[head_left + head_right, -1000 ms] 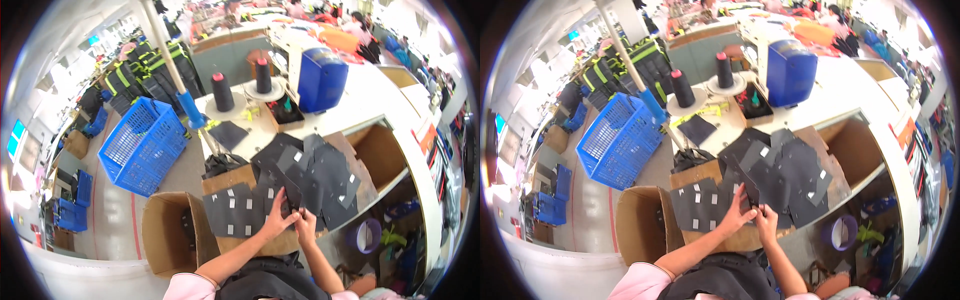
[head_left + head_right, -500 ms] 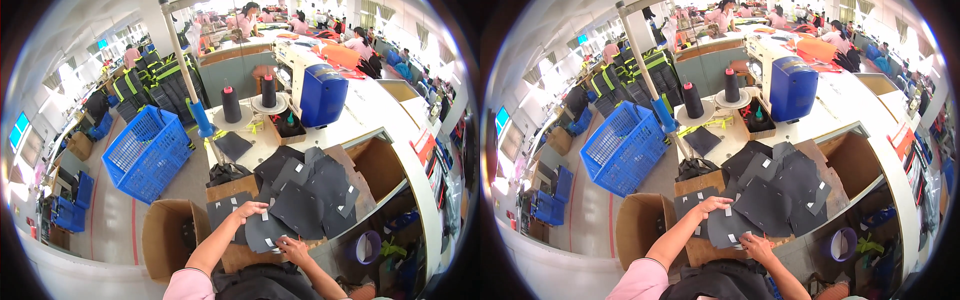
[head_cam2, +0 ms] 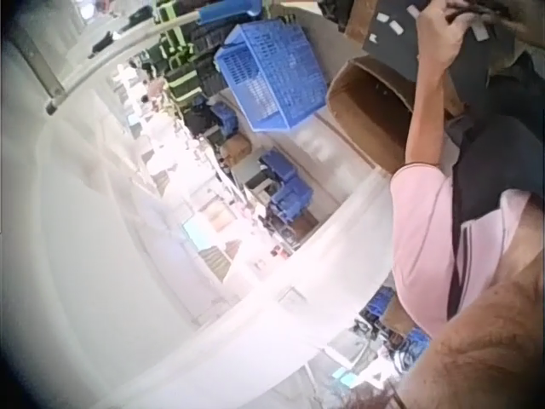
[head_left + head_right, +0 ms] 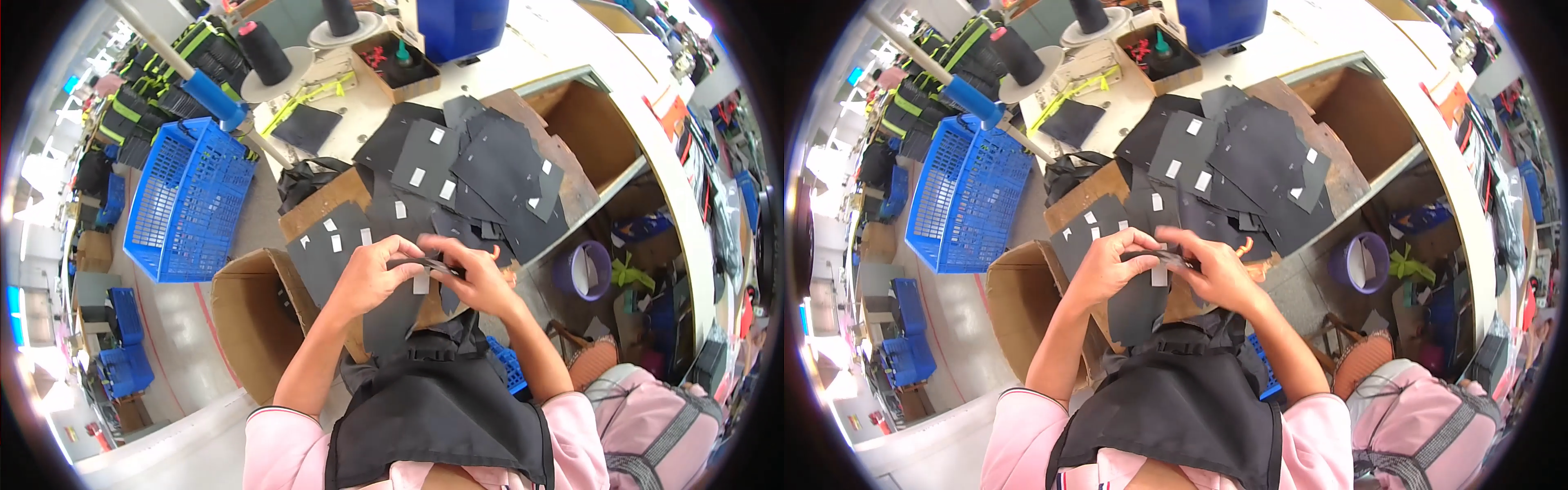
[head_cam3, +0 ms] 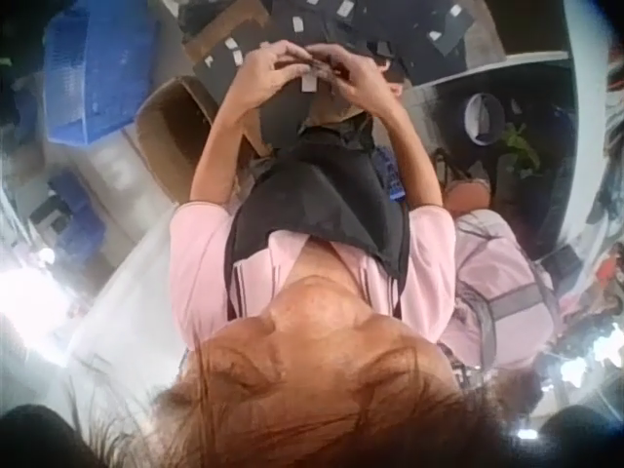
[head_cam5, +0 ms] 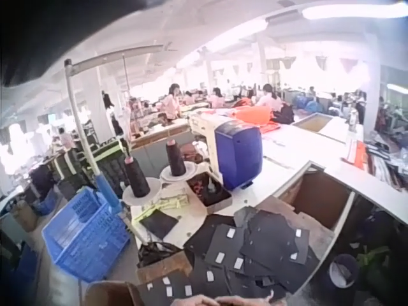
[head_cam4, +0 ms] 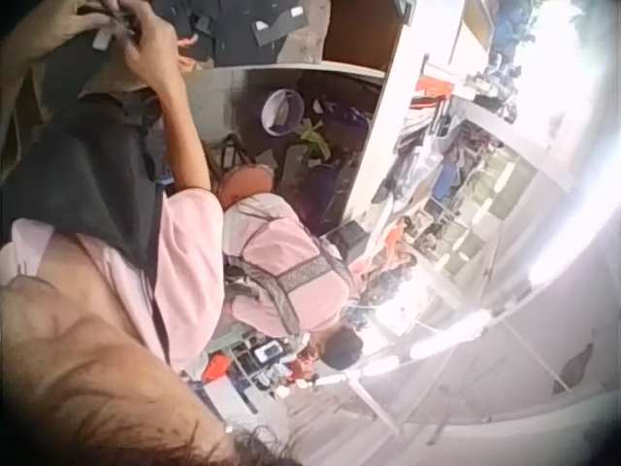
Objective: Inspecting and trimming loose threads from black fabric panels at a manufacturing workbench.
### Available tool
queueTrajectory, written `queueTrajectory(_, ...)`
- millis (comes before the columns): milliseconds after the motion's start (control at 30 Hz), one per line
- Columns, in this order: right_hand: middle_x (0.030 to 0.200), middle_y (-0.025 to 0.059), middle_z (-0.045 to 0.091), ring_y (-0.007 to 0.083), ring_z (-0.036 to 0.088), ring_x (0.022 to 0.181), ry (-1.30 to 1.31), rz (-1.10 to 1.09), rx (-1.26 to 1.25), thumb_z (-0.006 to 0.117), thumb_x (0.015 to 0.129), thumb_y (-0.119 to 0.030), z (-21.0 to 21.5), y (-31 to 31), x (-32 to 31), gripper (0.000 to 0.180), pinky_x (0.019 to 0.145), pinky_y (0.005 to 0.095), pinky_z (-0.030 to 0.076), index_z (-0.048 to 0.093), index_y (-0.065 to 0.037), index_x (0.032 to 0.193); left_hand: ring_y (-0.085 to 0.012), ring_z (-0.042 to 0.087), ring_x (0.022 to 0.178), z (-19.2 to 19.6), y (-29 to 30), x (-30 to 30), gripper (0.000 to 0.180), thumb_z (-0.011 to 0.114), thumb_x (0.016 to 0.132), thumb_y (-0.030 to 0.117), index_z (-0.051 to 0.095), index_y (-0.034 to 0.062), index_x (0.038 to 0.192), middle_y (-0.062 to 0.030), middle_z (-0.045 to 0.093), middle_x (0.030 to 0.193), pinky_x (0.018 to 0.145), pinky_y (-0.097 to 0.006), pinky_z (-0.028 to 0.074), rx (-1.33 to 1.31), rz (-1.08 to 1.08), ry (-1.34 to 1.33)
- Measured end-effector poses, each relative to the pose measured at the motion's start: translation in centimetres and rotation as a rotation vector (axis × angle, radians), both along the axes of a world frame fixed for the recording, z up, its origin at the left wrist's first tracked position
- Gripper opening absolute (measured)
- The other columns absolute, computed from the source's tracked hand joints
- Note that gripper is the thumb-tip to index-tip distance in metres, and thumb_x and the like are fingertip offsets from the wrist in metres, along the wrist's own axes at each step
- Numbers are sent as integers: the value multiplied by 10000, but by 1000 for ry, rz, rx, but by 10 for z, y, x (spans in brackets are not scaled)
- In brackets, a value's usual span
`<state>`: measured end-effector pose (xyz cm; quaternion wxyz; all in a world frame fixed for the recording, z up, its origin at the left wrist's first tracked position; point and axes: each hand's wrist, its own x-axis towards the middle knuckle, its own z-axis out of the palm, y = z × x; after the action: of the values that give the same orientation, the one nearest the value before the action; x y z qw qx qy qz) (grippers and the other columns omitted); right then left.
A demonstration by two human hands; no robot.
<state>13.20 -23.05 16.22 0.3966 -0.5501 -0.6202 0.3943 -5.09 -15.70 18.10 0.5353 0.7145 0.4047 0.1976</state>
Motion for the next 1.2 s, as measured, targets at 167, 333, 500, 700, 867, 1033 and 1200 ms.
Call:
queueTrajectory(167,638,56,522,120,452,581,111,65,-72,664,772,-111,-3,-20,-4,156,524,276,365,569,-5,835,-73,549,747,-3,-13,-10,184,657,806,144,643,16,938,-35,652,834,692,-243,451,-346,-118,-28)
queueTrajectory(333,667,82,566,118,513,610,169,-177,-135,628,805,-101,-36,-17,-18,125,573,300,419,577,-5,866,-80,531,685,-40,-21,-13,186,619,838,160,641,18,956,-16,626,747,623,-262,435,-200,90,73)
queueTrajectory(500,801,60,550,144,552,644,73,-431,-263,694,765,-164,-114,-20,-13,236,635,301,464,564,-38,915,-119,502,605,-73,-8,-41,182,615,831,172,623,31,946,-82,580,667,587,-274,424,-33,262,205)
queueTrajectory(700,879,69,506,212,545,708,-149,-409,-161,781,667,-196,-150,-41,-28,362,631,321,466,492,-35,816,-62,474,685,-52,-2,-58,152,622,842,128,627,-1,921,10,578,731,621,-230,409,-128,306,118)
queueTrajectory(867,745,79,583,228,555,681,156,11,-334,765,670,-124,-150,-61,-37,336,614,326,453,465,-28,787,-47,481,714,-45,-1,-73,167,642,836,142,632,4,930,33,582,760,649,-211,409,-191,317,99)
queueTrajectory(1033,889,131,542,322,581,759,-199,-257,-244,737,681,-87,-140,-50,-31,391,642,399,458,444,-62,937,-39,476,711,-20,0,-84,157,644,839,134,627,-4,913,48,573,762,649,-205,410,-166,273,74)
queueTrajectory(1200,1181,152,529,392,580,924,-490,-370,-200,741,695,-140,-158,-34,-14,749,725,455,490,308,-130,1306,-39,477,711,5,-2,-90,166,656,829,140,624,-7,899,47,577,761,654,-207,414,-104,246,93)
